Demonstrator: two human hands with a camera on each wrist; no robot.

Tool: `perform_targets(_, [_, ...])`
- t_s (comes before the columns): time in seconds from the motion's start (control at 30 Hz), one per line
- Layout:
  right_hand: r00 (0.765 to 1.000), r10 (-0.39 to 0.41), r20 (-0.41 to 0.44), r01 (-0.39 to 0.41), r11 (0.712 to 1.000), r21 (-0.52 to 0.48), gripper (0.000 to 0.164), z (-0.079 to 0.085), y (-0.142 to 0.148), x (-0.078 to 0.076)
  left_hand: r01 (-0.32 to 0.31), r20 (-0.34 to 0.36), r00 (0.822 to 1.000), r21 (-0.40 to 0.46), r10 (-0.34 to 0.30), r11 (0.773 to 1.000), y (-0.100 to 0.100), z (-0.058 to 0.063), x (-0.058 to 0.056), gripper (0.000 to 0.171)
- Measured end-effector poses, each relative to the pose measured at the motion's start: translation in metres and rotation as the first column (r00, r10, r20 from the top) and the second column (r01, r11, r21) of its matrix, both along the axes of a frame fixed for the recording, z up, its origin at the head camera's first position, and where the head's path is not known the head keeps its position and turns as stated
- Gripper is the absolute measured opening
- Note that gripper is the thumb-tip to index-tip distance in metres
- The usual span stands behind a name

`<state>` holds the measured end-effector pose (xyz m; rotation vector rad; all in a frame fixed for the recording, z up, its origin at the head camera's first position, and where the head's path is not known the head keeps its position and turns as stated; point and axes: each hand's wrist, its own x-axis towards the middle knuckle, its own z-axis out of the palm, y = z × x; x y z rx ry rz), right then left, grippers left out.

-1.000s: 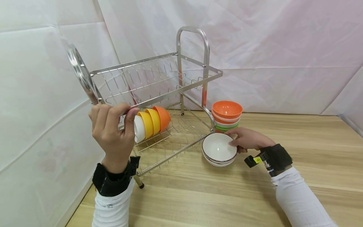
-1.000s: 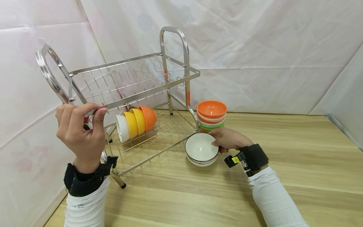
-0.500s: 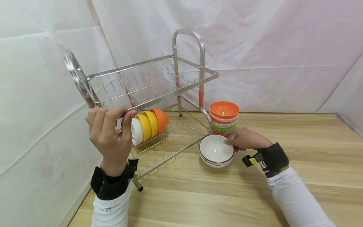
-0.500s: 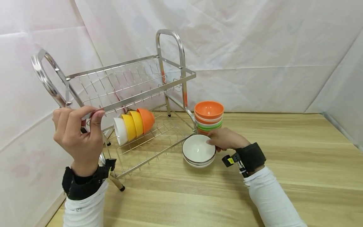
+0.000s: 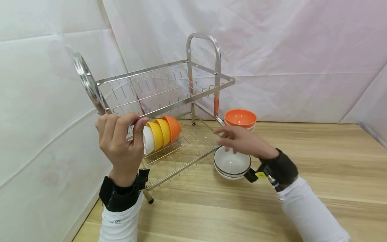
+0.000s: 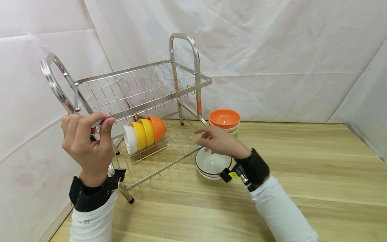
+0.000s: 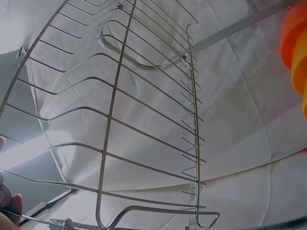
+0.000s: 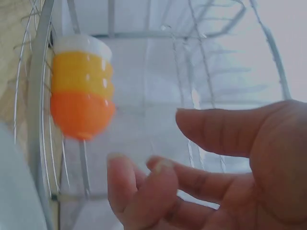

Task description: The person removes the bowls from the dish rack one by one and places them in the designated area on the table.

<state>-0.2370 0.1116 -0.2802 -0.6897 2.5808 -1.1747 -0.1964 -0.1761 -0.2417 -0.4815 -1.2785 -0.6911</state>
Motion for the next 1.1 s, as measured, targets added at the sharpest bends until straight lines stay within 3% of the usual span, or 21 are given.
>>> perform_targets(0.2, [0.999,-0.008,0.04,0.01,0.998,-0.065,0.044,0.01,-0.042,-0.019,-0.004,-0.011,1.0,-0.001,0.004,1.0,0.001,-0.001,0.0,0.041])
perform_targets(0.5, [0.995,-0.035,0.095,0.048,0.989,-0.138,0.052,0.003,-0.089,-0.049,-0.002,-0.03,1.0,-0.003,0.002,1.0,0.003,0.001,-0.001,0.042])
perform_targets(0.73, [0.99,-0.128,0.065,0.134,0.987,-0.084,0.061,-0.006,-0.116,-0.068,-0.001,-0.036,0.999,-0.004,0.001,1.0,0.005,0.002,-0.002,0.042])
perform_targets(1.1, [0.975,-0.163,0.149,0.176,0.981,-0.08,0.066,-0.019,-0.142,-0.088,0.008,-0.04,0.999,-0.012,-0.008,1.0,0.01,0.002,-0.003,0.04])
